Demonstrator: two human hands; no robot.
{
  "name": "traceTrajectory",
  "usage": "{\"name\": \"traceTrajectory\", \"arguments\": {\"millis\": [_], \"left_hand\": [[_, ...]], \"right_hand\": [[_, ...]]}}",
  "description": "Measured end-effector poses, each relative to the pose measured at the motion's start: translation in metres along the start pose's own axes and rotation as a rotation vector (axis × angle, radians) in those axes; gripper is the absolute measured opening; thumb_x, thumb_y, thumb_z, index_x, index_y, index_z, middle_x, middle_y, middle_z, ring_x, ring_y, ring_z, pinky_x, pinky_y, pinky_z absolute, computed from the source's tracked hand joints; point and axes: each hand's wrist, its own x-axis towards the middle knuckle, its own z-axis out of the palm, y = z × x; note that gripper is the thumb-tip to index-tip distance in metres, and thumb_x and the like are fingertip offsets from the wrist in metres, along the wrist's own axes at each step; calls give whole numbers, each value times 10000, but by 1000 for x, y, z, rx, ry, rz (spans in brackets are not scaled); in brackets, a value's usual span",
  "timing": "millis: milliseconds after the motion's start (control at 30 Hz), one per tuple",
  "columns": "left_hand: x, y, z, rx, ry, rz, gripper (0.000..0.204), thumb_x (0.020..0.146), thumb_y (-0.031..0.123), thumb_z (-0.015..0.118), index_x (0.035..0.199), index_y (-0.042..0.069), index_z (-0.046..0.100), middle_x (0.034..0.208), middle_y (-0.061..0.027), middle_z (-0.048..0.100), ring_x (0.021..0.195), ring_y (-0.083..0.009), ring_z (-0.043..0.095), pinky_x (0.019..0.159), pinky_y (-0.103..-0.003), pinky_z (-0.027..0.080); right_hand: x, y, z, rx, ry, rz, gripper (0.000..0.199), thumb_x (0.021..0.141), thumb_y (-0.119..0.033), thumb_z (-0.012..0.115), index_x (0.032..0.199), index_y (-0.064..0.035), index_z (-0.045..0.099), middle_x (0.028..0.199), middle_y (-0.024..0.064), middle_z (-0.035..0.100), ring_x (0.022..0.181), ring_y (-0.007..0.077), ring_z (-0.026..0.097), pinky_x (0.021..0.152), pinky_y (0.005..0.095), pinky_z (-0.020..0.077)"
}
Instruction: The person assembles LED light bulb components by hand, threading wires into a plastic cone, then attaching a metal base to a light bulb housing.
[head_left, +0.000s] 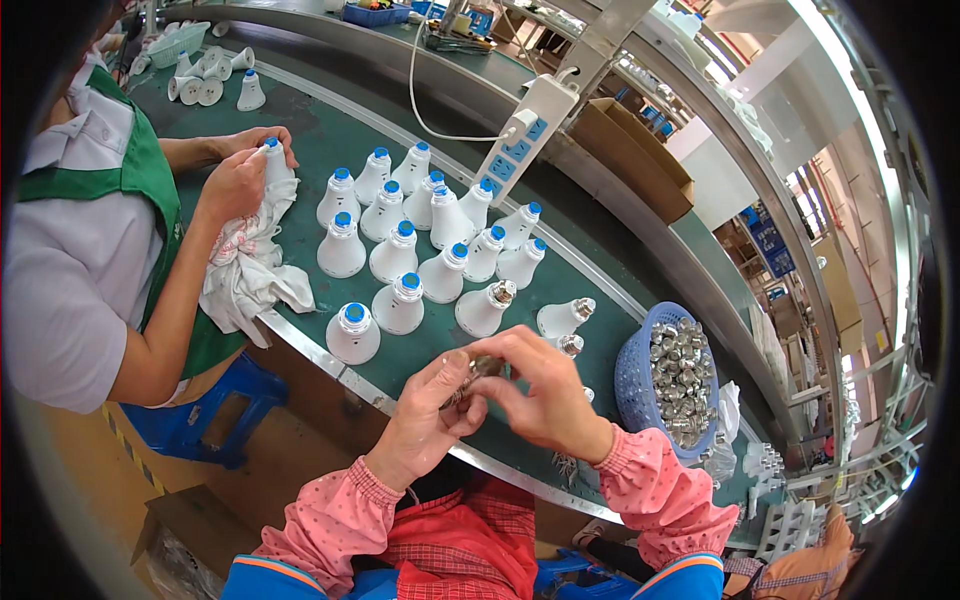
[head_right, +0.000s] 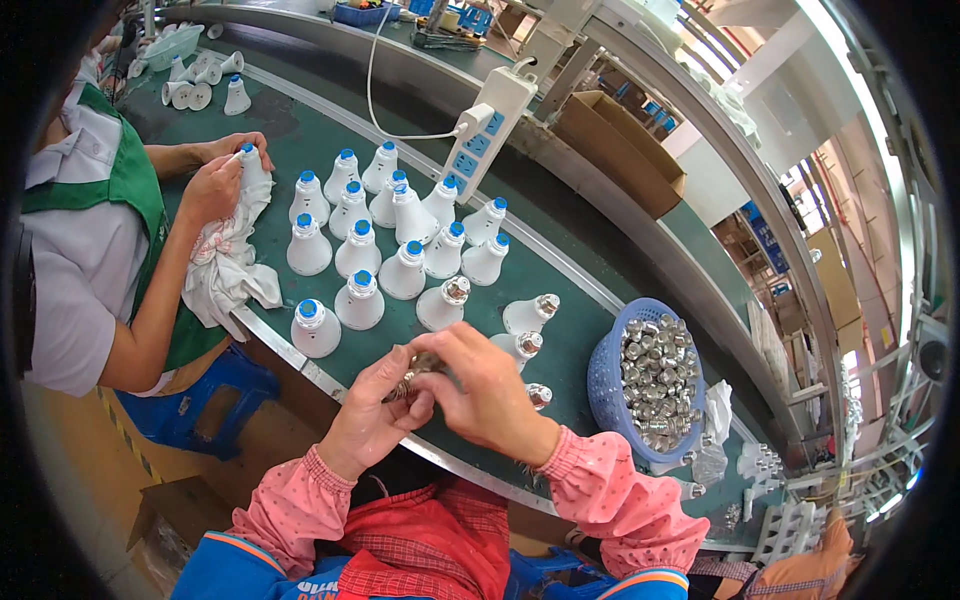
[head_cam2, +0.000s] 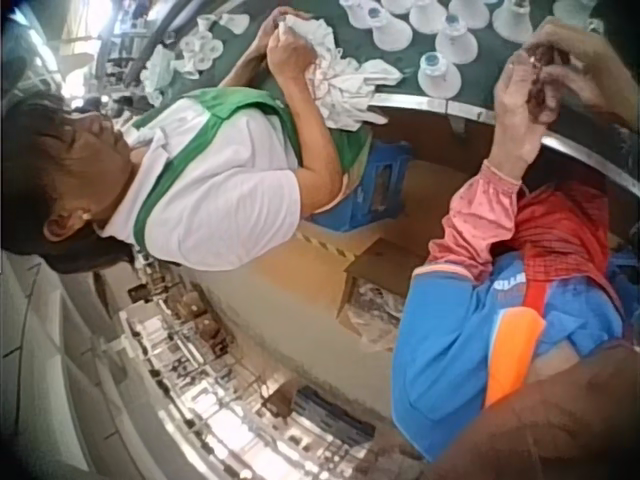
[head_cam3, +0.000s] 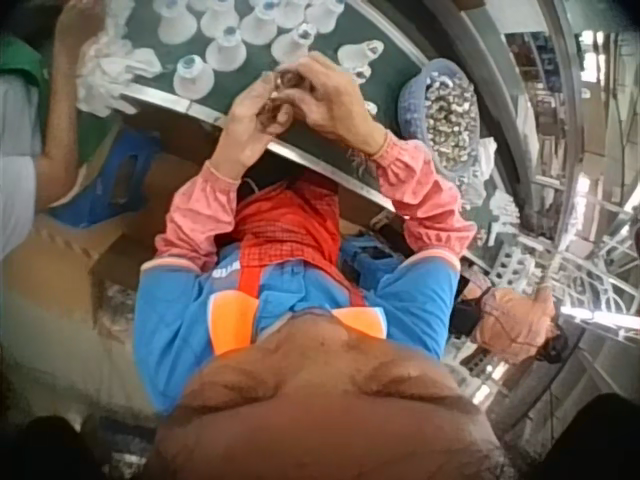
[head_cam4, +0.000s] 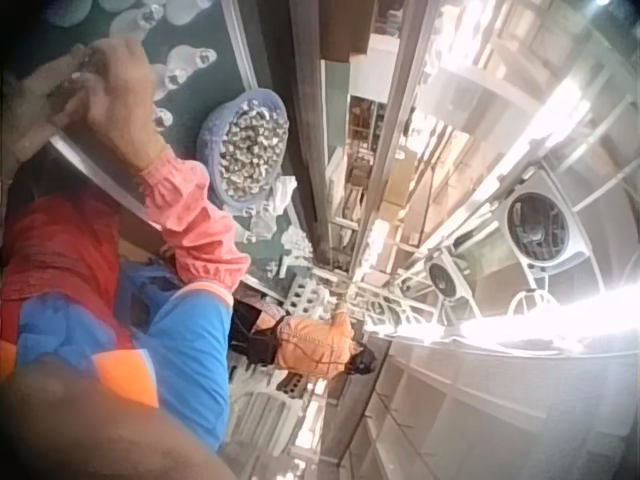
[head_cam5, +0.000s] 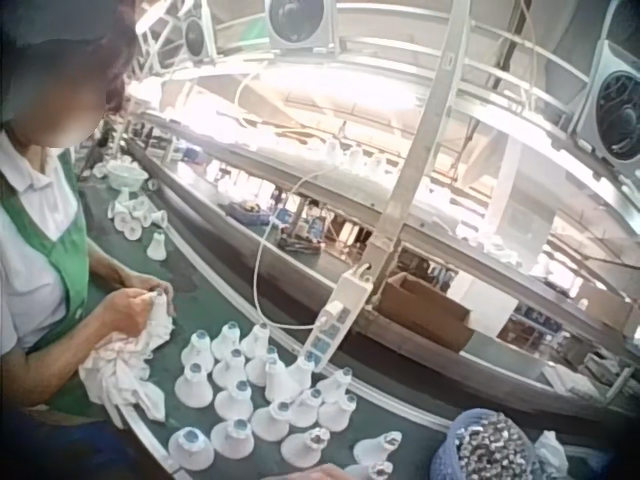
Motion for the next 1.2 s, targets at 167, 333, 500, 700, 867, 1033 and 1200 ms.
{"name": "traceTrajectory", "arguments": {"millis": [167,333,500,700,867,1033,1200], "left_hand": [[-5,-2,-15,159,129,31,330,1056,299,596,1201,4,625,953,-36,588,640,-94,486,522,-232,336],[-6,0,-4,107,72,-39,313,1054,236,556,1220,-19,630,1011,-43,569,758,-94,513,581,-248,366],[-3,21,5,213,63,-3,332,1021,135,531,1304,-28,592,1071,-62,583,863,-126,562,708,-291,465],[-8,62,28,782,84,338,381,996,62,599,1361,-11,518,1226,-132,620,973,-172,639,792,-317,522],[-12,84,26,795,92,352,400,992,74,591,1374,-9,505,1253,-144,596,858,-131,608,688,-268,430],[-10,90,35,786,93,356,461,998,78,587,1425,-18,443,1265,-191,547,834,-130,597,652,-244,424],[2,98,44,982,69,412,491,1000,102,623,1413,-64,415,1093,-141,584,751,-146,625,554,-232,456]], "right_hand": [[30,54,-47,-76,285,264,315,781,12,743,1091,-35,715,905,112,635,702,197,634,671,319,513],[54,109,-55,-207,238,303,251,832,-86,701,1075,-29,727,1003,177,633,890,350,671,802,443,524],[60,135,-57,-447,176,203,280,819,-46,698,1086,16,644,1051,191,605,890,375,657,800,459,529],[78,143,-52,-464,-18,153,328,799,-26,713,1102,23,597,1078,208,601,936,432,644,827,501,518],[84,148,-52,-368,-21,113,243,785,6,724,1011,19,635,1024,181,610,914,405,650,799,464,515],[94,154,-50,-464,-97,-109,181,754,78,676,923,38,629,961,172,591,881,400,634,747,463,504],[101,155,-51,-487,-158,-100,143,722,56,699,823,12,608,970,157,582,913,380,631,788,465,525]]}}
